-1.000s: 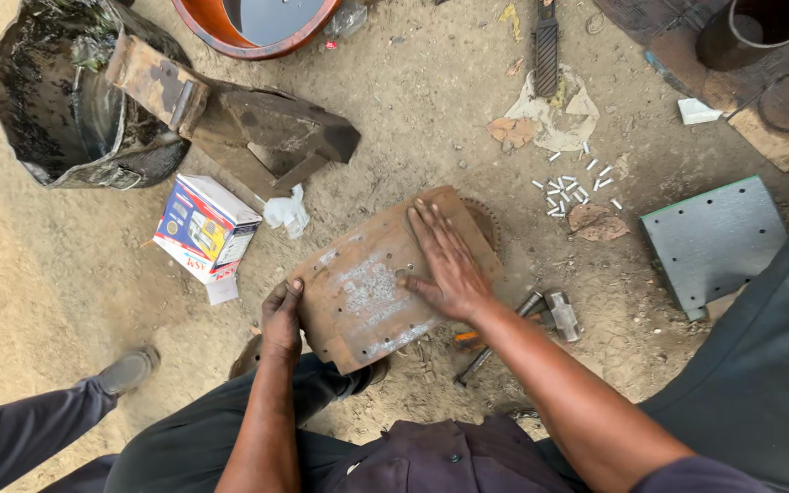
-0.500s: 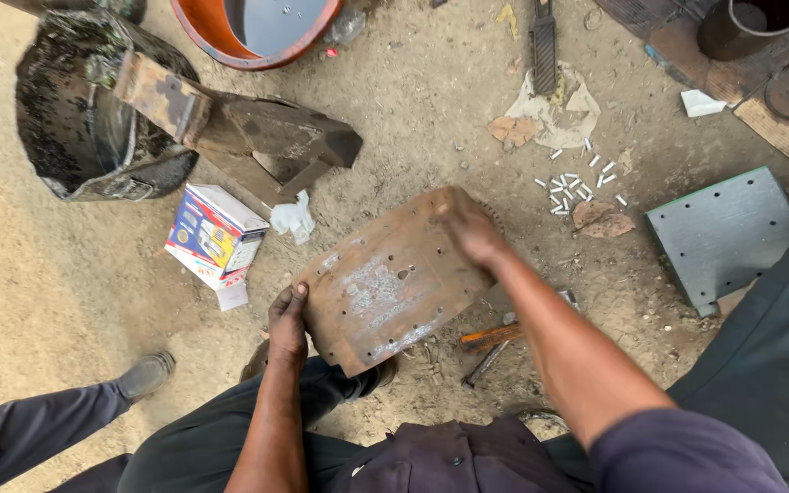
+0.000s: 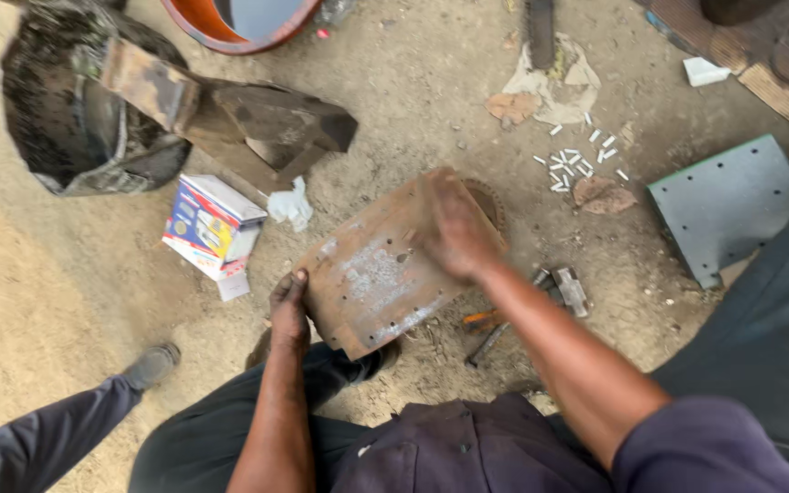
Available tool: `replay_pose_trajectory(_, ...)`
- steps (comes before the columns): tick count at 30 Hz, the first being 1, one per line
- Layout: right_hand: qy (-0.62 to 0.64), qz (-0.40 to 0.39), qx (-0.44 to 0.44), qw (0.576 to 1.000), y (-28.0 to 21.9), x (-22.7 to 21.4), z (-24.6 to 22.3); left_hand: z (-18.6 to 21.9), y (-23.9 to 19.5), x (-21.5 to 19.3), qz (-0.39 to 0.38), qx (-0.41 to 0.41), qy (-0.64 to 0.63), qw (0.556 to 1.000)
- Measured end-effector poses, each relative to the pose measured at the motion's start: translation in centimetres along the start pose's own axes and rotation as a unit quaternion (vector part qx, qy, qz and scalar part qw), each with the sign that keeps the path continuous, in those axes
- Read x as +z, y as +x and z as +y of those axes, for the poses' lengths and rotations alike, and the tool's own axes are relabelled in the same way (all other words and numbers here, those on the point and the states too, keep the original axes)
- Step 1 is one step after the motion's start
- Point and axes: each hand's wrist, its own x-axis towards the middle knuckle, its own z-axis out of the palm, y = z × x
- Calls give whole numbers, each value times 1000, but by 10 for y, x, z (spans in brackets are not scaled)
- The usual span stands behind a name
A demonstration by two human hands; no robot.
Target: The person sits on the ground and cleans a rusty metal plate with a cloth. They then place a new metal plate with holes on top, align the holes, and use a hammer and punch to drive pins through the holes to secure the plates together.
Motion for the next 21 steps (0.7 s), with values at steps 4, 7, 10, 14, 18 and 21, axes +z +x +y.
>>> replay_pose_trajectory(4, -152, 103, -106, 977, -47, 46, 32, -17, -1, -10, -33, 29, -25, 999)
replay_pose_trajectory(7, 77, -15, 169, 982, -39, 23, 56, -3, -4, -6, -18, 25, -2, 1000)
replay_pose_trajectory(10, 202, -19, 215, 955, -46, 5, 48, 10, -14, 6, -21, 27, 0, 999)
replay_pose_trajectory(14, -103, 86, -96, 986, -79, 27, 2, 13, -14, 15, 11, -8, -11, 1000)
replay_pose_trajectory(18, -33, -23, 141, 989, -72, 0, 13, 17, -17, 18, -22, 26, 1, 999)
replay_pose_trajectory(21, 92, -24, 200, 975, -62, -1, 29, 23, -22, 17, 7, 9, 3, 1000)
